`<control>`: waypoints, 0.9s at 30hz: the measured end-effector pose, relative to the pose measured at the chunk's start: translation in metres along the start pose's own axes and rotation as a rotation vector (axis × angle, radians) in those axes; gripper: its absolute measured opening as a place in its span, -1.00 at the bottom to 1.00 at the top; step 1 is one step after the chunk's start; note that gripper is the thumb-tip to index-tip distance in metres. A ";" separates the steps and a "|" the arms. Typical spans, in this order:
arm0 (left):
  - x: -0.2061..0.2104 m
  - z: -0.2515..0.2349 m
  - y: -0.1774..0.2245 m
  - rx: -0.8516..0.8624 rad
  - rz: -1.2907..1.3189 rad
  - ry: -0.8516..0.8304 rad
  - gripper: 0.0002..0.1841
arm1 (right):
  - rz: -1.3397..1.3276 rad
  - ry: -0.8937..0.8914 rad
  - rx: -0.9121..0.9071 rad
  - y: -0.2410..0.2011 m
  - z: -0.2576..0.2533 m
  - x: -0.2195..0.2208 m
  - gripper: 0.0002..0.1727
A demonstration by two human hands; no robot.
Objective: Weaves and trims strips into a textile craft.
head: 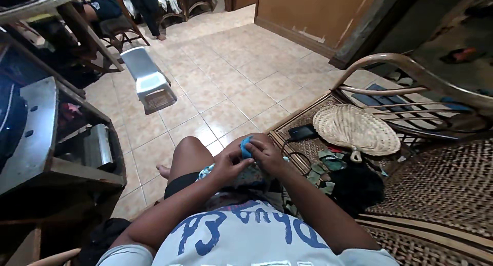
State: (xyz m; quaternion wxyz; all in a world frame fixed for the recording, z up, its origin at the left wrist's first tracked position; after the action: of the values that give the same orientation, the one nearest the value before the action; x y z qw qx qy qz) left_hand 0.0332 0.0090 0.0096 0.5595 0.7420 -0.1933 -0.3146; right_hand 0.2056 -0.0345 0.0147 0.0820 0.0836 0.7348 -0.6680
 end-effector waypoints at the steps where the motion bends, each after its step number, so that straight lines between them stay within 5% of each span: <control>1: 0.000 0.001 -0.002 0.000 0.019 0.028 -0.81 | -0.004 -0.075 0.037 -0.001 0.000 -0.004 -0.68; 6: -0.002 0.007 -0.008 -0.010 0.142 0.107 -0.83 | -0.197 -0.150 -0.005 -0.002 0.002 -0.019 -0.82; 11: -0.002 0.011 -0.007 -0.018 0.164 0.092 -0.78 | 0.027 -0.036 -0.284 -0.020 0.010 -0.028 -0.87; 20: -0.003 0.014 -0.010 -0.085 0.138 0.062 -0.82 | 0.026 0.117 -0.085 -0.010 0.032 -0.101 -0.90; 24: 0.003 0.014 -0.013 -0.172 0.165 0.044 -0.83 | 0.341 0.257 -0.010 0.018 0.030 -0.087 -0.76; 27: 0.002 0.012 -0.015 -0.224 0.223 0.078 -0.83 | 0.391 0.333 -0.206 0.025 0.038 -0.057 -0.68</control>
State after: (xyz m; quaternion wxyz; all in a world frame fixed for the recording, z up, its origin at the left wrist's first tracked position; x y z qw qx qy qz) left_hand 0.0252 0.0035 -0.0075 0.6773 0.6605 -0.2162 -0.2413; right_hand 0.2674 -0.0706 0.0002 0.0955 0.3238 0.7722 -0.5383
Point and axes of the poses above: each hand's wrist, its own z-axis away from the middle knuckle, its own x-axis out of the palm, y = z × x, the point moved 1 cm from there along -z, towards the middle knuckle, and after that the axes turned 1 degree about x, right-handed, at the moved point
